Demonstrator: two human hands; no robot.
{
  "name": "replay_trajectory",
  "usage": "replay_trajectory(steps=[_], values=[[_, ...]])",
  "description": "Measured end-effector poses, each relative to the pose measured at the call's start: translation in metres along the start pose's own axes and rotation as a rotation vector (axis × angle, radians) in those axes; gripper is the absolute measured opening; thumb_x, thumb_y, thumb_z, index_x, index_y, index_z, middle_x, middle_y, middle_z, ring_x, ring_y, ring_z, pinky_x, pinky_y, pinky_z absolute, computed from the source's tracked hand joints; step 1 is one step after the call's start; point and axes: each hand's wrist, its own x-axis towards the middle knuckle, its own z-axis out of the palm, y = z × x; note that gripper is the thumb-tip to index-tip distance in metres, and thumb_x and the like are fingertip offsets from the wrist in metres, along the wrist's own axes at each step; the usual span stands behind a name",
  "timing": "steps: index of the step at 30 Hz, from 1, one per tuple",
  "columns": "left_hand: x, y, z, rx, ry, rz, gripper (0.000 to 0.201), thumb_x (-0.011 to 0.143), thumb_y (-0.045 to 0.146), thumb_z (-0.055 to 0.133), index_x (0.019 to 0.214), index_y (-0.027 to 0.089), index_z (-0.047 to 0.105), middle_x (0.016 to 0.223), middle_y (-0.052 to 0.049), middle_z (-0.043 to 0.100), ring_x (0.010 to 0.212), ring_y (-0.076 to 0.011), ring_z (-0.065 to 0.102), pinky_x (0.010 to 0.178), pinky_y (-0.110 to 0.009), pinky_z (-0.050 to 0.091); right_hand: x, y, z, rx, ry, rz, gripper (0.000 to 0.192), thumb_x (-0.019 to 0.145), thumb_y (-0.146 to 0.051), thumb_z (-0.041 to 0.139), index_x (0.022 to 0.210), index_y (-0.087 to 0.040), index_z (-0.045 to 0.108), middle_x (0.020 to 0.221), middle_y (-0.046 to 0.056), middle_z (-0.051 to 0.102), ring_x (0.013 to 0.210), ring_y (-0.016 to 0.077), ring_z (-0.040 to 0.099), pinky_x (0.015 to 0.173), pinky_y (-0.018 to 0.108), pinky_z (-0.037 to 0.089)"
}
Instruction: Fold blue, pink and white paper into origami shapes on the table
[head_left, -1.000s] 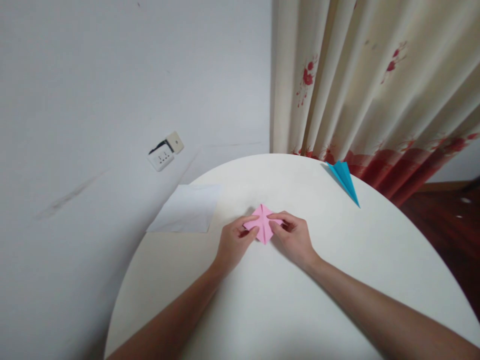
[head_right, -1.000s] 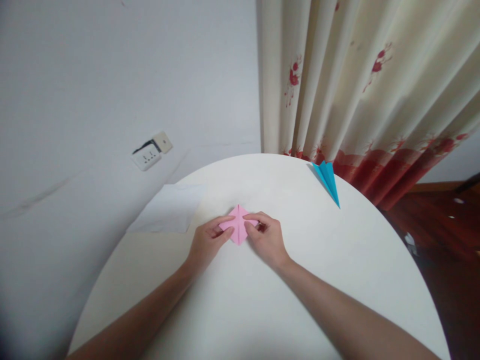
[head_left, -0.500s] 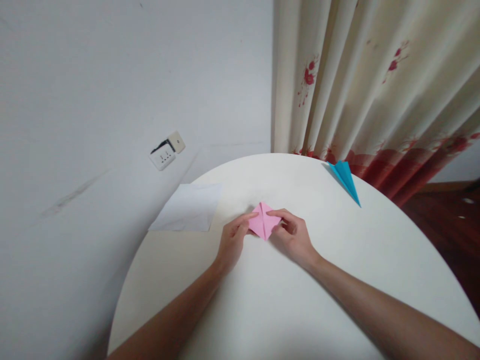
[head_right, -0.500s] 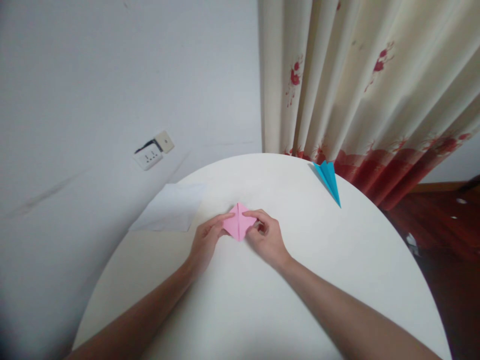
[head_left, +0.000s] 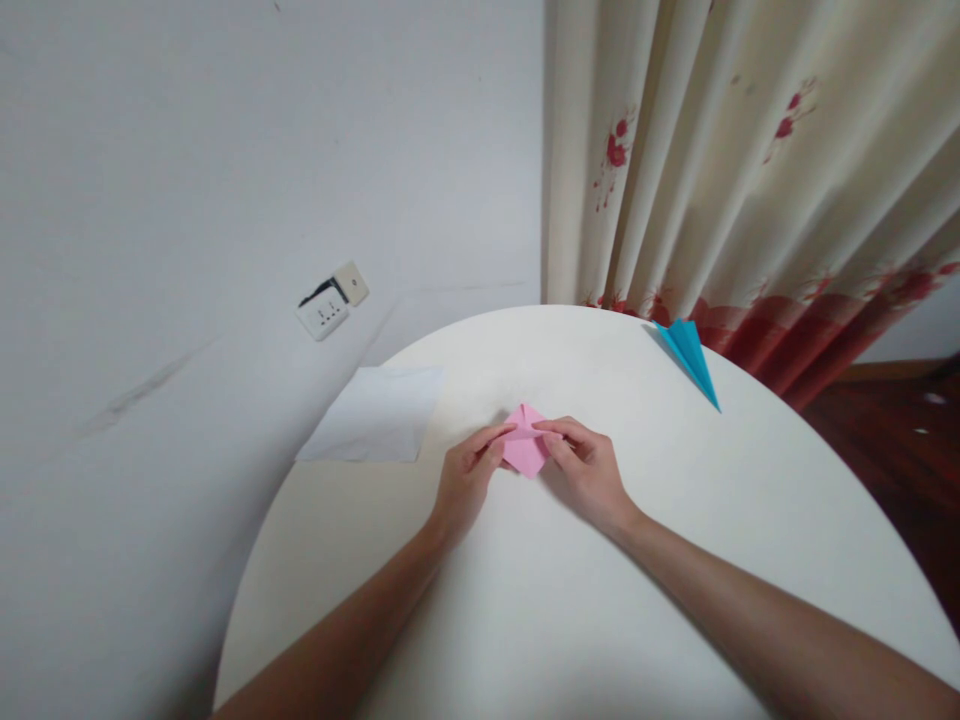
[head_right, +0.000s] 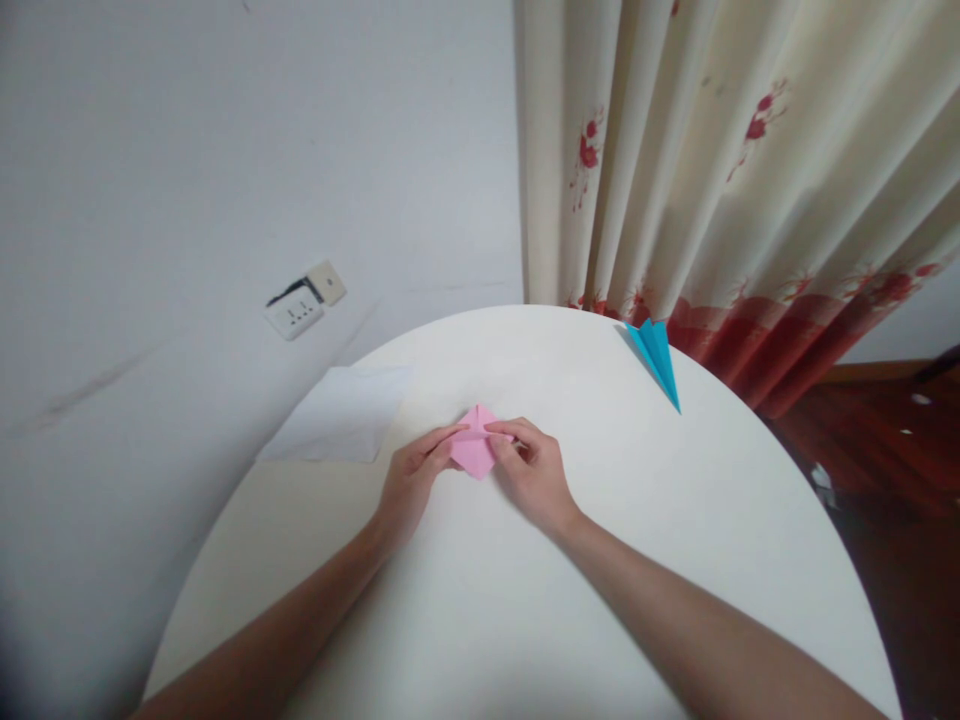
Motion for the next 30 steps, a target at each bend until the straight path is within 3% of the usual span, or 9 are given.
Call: replay_trajectory(steps=[9, 16, 20, 25, 30], values=[[0.0, -0.001, -0.002, 0.265, 0.024, 0.046, 0.033, 0.091, 0.041, 0.06, 0.099, 0.015, 0.079, 0.087, -0.004, 0.077, 0.078, -0.0201, 0.068, 0.069, -0.026, 0.052, 0.0, 0.002, 0.0, -0.049, 0.06, 0.014, 0.024, 0.087, -0.036, 0.064, 0.075, -0.019, 0.076, 0.073, 0.003, 0.066, 0.068, 0.0162, 0.056, 0.061, 0.028, 0.042], [0.0, -0.001, 0.0, 0.212, 0.039, 0.036, 0.033, 0.088, 0.036, 0.064, 0.114, 0.018, 0.074, 0.101, -0.005, 0.077, 0.09, -0.0215, 0.07, 0.08, -0.029, 0.055, 0.001, 0.009, 0.001, 0.02, 0.095, 0.112, 0.023, 0.082, -0.039, 0.07, 0.088, -0.018, 0.074, 0.069, 0.001, 0.066, 0.061, 0.0148, 0.055, 0.058, 0.027, 0.043], [0.0, -0.005, -0.002, 0.273, 0.094, 0.059, 0.029, 0.087, 0.031, 0.064, 0.111, 0.018, 0.073, 0.091, -0.004, 0.076, 0.076, -0.0168, 0.068, 0.072, -0.025, 0.054, 0.001, 0.01, 0.002, 0.045, 0.099, 0.076, 0.02, 0.082, -0.036, 0.069, 0.093, -0.019, 0.07, 0.059, -0.005, 0.054, 0.055, 0.012, 0.047, 0.054, 0.025, 0.038], [0.001, -0.004, -0.001, 0.242, 0.096, 0.071, 0.02, 0.087, 0.029, 0.059, 0.09, 0.018, 0.075, 0.081, -0.003, 0.073, 0.068, -0.0148, 0.065, 0.061, -0.022, 0.05, 0.0, 0.01, 0.002, 0.016, 0.118, 0.088, 0.017, 0.082, -0.034, 0.067, 0.085, -0.018, 0.073, 0.066, -0.001, 0.062, 0.058, 0.0126, 0.05, 0.053, 0.025, 0.037], [0.0, -0.001, 0.001, 0.199, 0.056, 0.054, 0.025, 0.088, 0.032, 0.06, 0.101, 0.017, 0.075, 0.082, -0.003, 0.073, 0.065, -0.0137, 0.065, 0.061, -0.023, 0.052, 0.001, 0.009, 0.002, 0.033, 0.143, 0.105, 0.019, 0.082, -0.033, 0.066, 0.089, -0.018, 0.077, 0.078, 0.004, 0.073, 0.066, 0.0154, 0.058, 0.059, 0.027, 0.044]])
